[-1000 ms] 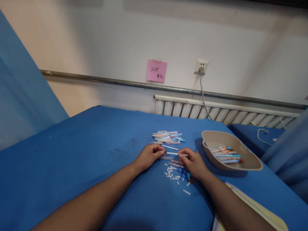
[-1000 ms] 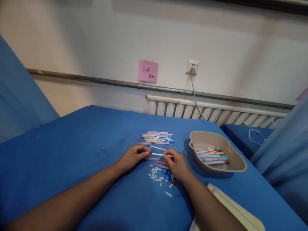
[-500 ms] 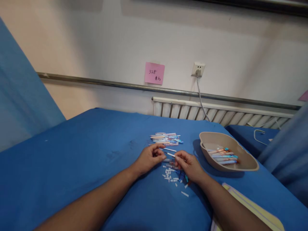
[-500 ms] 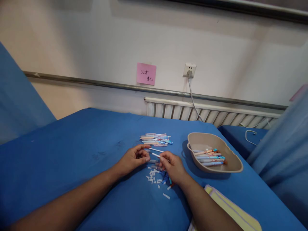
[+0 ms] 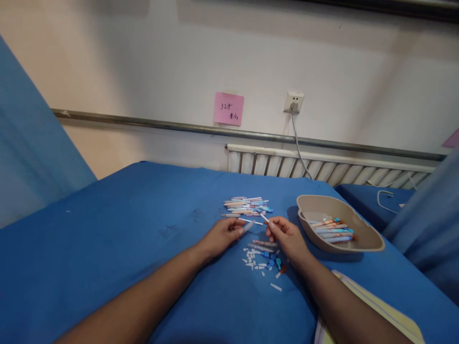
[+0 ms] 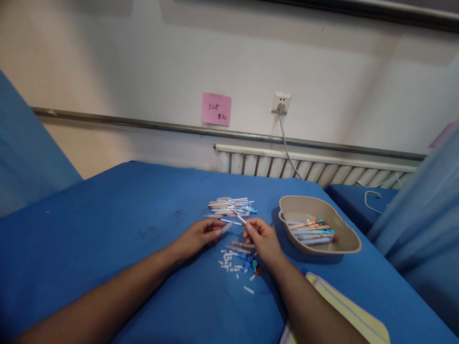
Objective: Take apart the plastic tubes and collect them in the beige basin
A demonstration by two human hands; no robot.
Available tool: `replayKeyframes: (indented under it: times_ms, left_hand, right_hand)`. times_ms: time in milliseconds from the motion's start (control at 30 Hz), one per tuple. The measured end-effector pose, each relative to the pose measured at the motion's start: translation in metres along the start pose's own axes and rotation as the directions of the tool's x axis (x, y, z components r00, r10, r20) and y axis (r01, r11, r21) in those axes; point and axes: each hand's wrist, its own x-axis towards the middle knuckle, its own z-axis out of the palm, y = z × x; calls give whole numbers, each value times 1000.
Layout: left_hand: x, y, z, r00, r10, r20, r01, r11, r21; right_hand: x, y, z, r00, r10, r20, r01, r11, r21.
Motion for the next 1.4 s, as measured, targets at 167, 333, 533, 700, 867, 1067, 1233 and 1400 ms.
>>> replayKeyframes:
  times_ms: [167, 333, 533, 700, 867, 1067, 1233, 1400]
  left_hand:
    - [-1, 13, -5, 982, -152, 114, 188, 690, -699]
    - [-5, 17, -5, 975, -166, 146, 211, 506, -836]
    - [-5, 13, -4, 973, -156, 168, 221, 436, -873]
    - [-6, 14, -4, 968, -180, 173, 235, 426, -874]
    - [-6, 15, -3, 964, -198, 178, 250, 440, -863]
    - [-2, 13, -7, 979, -190, 77, 171, 550, -818]
    - [3, 9, -11, 992, -126, -13, 86, 749, -657]
    - [6, 4, -11, 992, -68, -104, 11, 885, -466]
  right_hand:
    - [0, -6, -3, 999, -17, -29, 17, 1000, 11]
    - [0, -4, -3, 1000, -13, -25, 13, 1000, 17]
    - [-1, -3, -3, 1000, -5, -14, 6, 999, 48]
    - [-1, -4, -3, 1000, 1, -21, 0, 999, 32]
    - [-1, -5, -3, 1000, -4, -22, 4, 1000, 14]
    - [0, -5, -4, 999, -15, -29, 15, 1000, -9]
    - [2, 0, -5, 999, -34, -21, 34, 999, -33]
    - [3, 4, -6, 1000, -28, 6, 28, 997, -78]
